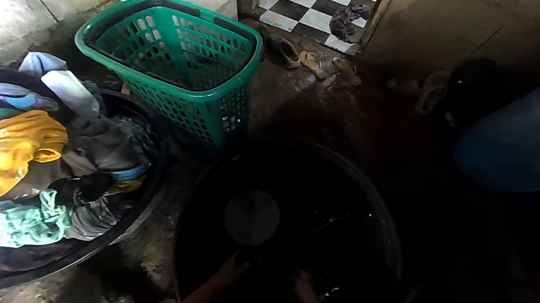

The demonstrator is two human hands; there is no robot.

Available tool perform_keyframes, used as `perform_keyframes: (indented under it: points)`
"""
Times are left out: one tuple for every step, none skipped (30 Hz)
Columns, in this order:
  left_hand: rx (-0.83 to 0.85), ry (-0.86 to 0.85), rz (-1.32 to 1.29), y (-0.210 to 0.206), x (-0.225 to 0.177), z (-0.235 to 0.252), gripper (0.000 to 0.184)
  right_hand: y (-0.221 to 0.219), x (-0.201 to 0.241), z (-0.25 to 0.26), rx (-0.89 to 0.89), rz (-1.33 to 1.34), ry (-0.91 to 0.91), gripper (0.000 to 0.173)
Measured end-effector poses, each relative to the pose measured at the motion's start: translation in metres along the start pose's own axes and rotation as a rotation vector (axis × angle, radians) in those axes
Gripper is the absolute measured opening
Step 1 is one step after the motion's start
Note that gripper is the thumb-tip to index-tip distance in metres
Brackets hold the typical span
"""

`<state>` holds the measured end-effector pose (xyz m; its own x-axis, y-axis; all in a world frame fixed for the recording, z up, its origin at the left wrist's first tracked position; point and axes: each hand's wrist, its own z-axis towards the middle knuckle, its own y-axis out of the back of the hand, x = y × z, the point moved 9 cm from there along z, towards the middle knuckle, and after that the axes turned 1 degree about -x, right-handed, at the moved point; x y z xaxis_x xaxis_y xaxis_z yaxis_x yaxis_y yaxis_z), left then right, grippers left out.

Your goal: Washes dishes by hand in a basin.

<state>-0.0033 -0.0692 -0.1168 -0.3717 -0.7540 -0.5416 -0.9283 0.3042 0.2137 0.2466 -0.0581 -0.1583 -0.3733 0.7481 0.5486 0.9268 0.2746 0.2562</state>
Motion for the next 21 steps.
perform_keyframes:
  points:
    - [0.017,0.058,-0.119,-0.007,0.003,-0.004,0.064,-0.004,-0.002,0.0,0.072,0.033,-0.028,0.039]
    - [0.034,0.113,-0.229,-0.015,0.007,-0.006,0.064,-0.008,-0.002,-0.001,0.145,0.04,-0.05,0.039]
    - [0.046,0.163,-0.321,-0.022,0.014,-0.005,0.065,-0.013,-0.001,-0.002,0.199,0.025,-0.066,0.039]
    - [0.055,0.197,-0.393,-0.028,0.02,-0.003,0.066,-0.017,0.002,-0.001,0.231,-0.005,-0.073,0.039]
    - [0.049,0.219,-0.446,-0.033,0.026,0.0,0.063,-0.021,0.004,-0.001,0.234,-0.066,-0.065,0.038]
    - [0.04,0.229,-0.491,-0.034,0.03,0.003,0.06,-0.024,0.01,-0.003,0.205,-0.174,-0.04,0.037]
    - [0.021,0.228,-0.519,-0.034,0.032,0.004,0.055,-0.027,0.02,-0.008,0.152,-0.331,0.002,0.04]
    - [0.01,0.224,-0.525,-0.032,0.032,0.005,0.053,-0.033,0.032,-0.015,0.092,-0.518,0.067,0.046]
    - [0.004,0.225,-0.523,-0.03,0.031,0.005,0.051,-0.044,0.043,-0.022,0.042,-0.711,0.173,0.052]
    - [-0.004,0.229,-0.518,-0.028,0.029,0.004,0.053,-0.061,0.05,-0.028,0.015,-0.854,0.316,0.056]
    - [-0.013,0.227,-0.509,-0.026,0.027,0.004,0.054,-0.081,0.056,-0.035,0.02,-0.938,0.478,0.058]
    - [-0.022,0.222,-0.5,-0.024,0.025,0.004,0.054,-0.099,0.059,-0.043,0.054,-0.96,0.613,0.053]
    - [-0.034,0.215,-0.495,-0.021,0.023,0.003,0.054,-0.112,0.061,-0.051,0.115,-0.932,0.682,0.043]
    - [-0.053,0.209,-0.491,-0.018,0.024,0.003,0.054,-0.12,0.06,-0.056,0.206,-0.879,0.652,0.037]
    - [-0.068,0.199,-0.484,-0.014,0.024,0.003,0.054,-0.12,0.058,-0.057,0.278,-0.819,0.541,0.037]
    - [-0.078,0.185,-0.475,-0.01,0.024,0.002,0.056,-0.113,0.056,-0.056,0.294,-0.765,0.407,0.041]
    - [-0.079,0.179,-0.467,-0.007,0.021,0.001,0.058,-0.102,0.055,-0.052,0.263,-0.736,0.288,0.047]
    - [-0.081,0.174,-0.456,-0.006,0.018,0.0,0.059,-0.092,0.054,-0.047,0.205,-0.722,0.218,0.05]
    - [-0.076,0.168,-0.454,-0.007,0.016,0.0,0.059,-0.085,0.051,-0.039,0.137,-0.717,0.194,0.052]
    - [-0.058,0.161,-0.462,-0.011,0.014,0.001,0.06,-0.081,0.051,-0.032,0.081,-0.71,0.19,0.052]
    - [-0.038,0.15,-0.468,-0.016,0.012,0.002,0.058,-0.08,0.055,-0.027,0.044,-0.693,0.2,0.052]
